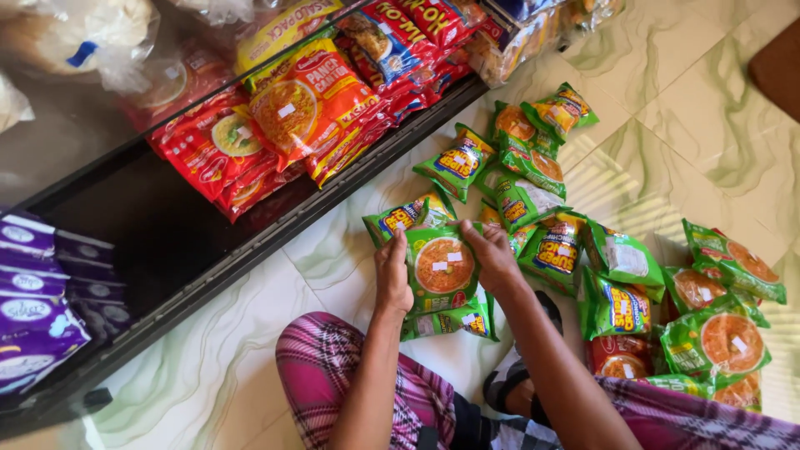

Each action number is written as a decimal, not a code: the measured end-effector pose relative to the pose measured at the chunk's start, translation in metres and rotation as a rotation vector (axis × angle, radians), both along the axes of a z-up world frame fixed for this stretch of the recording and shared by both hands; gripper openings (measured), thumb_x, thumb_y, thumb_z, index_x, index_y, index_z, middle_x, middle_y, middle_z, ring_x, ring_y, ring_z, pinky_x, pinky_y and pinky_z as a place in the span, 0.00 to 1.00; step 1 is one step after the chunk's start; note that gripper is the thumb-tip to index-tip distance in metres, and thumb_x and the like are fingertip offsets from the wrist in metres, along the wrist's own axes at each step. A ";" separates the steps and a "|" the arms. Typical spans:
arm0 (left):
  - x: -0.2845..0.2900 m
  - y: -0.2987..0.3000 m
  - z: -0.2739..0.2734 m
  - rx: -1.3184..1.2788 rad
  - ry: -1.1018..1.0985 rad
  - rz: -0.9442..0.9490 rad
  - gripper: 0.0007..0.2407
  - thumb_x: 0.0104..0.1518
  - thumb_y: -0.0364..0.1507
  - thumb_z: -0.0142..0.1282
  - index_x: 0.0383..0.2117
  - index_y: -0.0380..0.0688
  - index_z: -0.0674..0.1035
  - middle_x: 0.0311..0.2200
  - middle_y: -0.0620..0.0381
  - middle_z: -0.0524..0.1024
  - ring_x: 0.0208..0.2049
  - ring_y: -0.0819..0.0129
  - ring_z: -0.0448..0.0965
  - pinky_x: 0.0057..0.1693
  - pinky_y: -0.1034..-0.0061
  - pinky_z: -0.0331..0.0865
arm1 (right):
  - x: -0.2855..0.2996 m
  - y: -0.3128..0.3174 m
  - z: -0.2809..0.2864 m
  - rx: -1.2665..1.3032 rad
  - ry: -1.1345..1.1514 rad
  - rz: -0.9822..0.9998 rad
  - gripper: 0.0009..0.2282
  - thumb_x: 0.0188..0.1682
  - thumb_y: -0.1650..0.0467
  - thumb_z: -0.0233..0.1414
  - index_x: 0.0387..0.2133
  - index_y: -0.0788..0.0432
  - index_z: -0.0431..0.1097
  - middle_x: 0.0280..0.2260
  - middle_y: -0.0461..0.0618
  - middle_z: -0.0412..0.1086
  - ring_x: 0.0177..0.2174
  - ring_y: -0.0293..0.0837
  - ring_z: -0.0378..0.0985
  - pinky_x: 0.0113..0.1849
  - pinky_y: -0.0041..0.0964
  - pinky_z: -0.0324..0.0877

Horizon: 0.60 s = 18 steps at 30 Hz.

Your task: Organizing and restocking instant noodle packets on a shelf in a grocery store.

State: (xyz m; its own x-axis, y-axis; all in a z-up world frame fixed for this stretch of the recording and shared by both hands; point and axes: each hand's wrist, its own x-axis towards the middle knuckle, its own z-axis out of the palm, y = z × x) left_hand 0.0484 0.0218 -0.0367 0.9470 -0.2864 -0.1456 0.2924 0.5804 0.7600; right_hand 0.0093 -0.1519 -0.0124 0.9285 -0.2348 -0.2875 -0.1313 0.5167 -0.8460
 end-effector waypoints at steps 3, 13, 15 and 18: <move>0.000 0.004 0.004 -0.023 -0.013 -0.053 0.21 0.68 0.40 0.47 0.47 0.30 0.82 0.42 0.50 0.82 0.43 0.66 0.81 0.53 0.70 0.75 | 0.006 -0.033 -0.091 -0.024 -0.087 -0.101 0.15 0.64 0.67 0.55 0.43 0.73 0.76 0.34 0.52 0.72 0.31 0.38 0.74 0.35 0.35 0.75; 0.007 0.017 0.030 -0.320 0.270 -0.173 0.28 0.56 0.52 0.39 0.45 0.43 0.82 0.40 0.57 0.84 0.41 0.70 0.83 0.50 0.74 0.76 | 0.001 -0.021 -0.031 0.212 0.009 -0.118 0.17 0.60 0.59 0.45 0.42 0.63 0.69 0.39 0.57 0.76 0.37 0.49 0.81 0.44 0.48 0.78; 0.011 0.018 -0.002 0.224 0.170 -0.148 0.20 0.65 0.47 0.50 0.48 0.45 0.84 0.37 0.61 0.81 0.31 0.75 0.73 0.33 0.79 0.55 | 0.001 -0.026 -0.028 0.125 0.074 -0.099 0.22 0.59 0.58 0.45 0.45 0.69 0.71 0.41 0.60 0.75 0.39 0.49 0.80 0.45 0.46 0.77; 0.007 0.005 -0.045 0.183 -0.142 -0.150 0.12 0.65 0.35 0.64 0.40 0.36 0.84 0.35 0.62 0.80 0.35 0.80 0.74 0.44 0.81 0.68 | 0.000 -0.022 -0.020 0.112 -0.009 -0.093 0.18 0.60 0.60 0.46 0.45 0.65 0.69 0.43 0.57 0.75 0.41 0.48 0.80 0.47 0.46 0.77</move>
State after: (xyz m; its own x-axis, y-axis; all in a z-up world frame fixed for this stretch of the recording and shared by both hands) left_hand 0.0555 0.0268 -0.0821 0.9104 -0.4067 -0.0766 0.2480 0.3880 0.8877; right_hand 0.0091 -0.1739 -0.0324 0.9069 -0.2868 -0.3087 -0.0712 0.6178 -0.7831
